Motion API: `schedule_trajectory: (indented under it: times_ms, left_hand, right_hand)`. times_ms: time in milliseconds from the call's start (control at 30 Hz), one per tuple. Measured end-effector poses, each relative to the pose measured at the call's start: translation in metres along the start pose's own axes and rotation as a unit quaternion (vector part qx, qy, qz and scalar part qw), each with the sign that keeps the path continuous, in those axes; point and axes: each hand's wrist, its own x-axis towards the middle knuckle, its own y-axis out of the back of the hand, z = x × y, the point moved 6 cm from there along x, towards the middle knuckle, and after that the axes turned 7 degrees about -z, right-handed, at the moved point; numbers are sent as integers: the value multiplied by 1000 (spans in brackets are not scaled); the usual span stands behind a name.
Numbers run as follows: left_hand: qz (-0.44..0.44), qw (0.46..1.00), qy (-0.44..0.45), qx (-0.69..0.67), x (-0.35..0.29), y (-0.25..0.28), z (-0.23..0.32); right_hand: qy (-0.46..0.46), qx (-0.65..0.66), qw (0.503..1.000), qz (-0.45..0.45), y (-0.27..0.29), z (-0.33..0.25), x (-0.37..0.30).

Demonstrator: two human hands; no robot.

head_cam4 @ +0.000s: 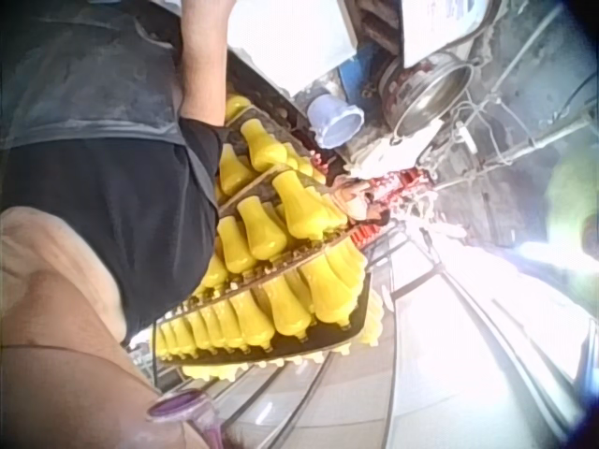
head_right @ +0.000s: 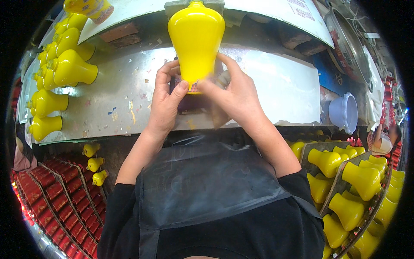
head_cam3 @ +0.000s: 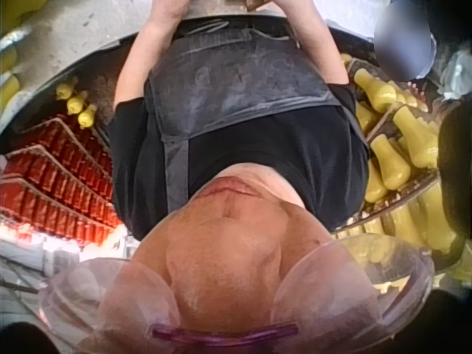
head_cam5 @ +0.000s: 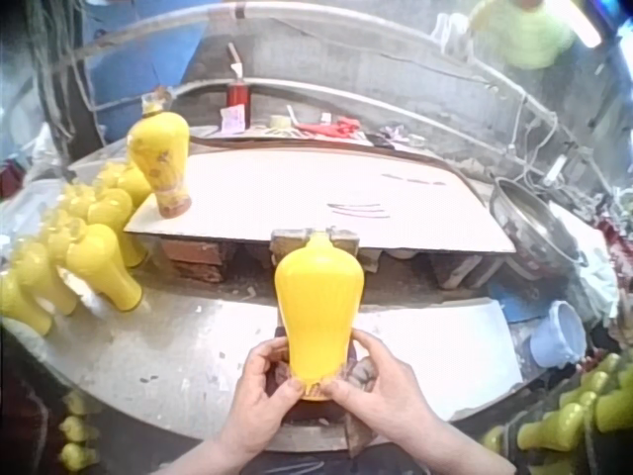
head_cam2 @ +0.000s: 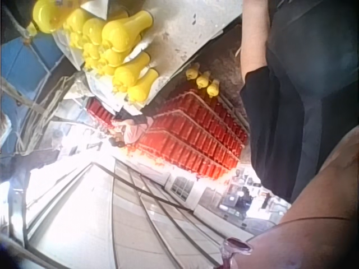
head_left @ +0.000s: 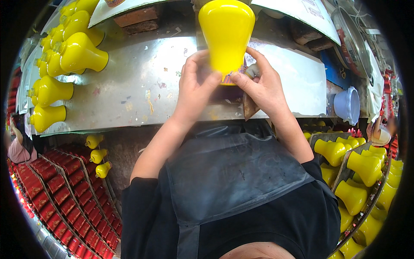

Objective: The person handles yellow plastic objects, wipes a metal work surface, and applies printed labels to the base of each object. They peel labels from a sheet, position them on the object, and smooth them down by hand.

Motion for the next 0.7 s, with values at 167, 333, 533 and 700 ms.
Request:
schedule_trajectory:
  times_ms: [167, 333, 533, 700]
  left_hand:
    - [58, 998, 15, -17, -5, 5, 0]
    - [98, 899, -160, 396, -35, 3, 35]
    - [34, 876, -138, 460, -45, -12, 23]
    - [10, 880, -146, 452, -44, -14, 19]
  right_hand:
    - [-1, 7, 1000, 3, 0, 0, -1]
    - [-6, 5, 1000, 2, 1, -1, -1]
    - [-12, 26, 1000, 6, -1, 0, 0]
    - [-8, 16, 1000, 8, 0, 0, 0]
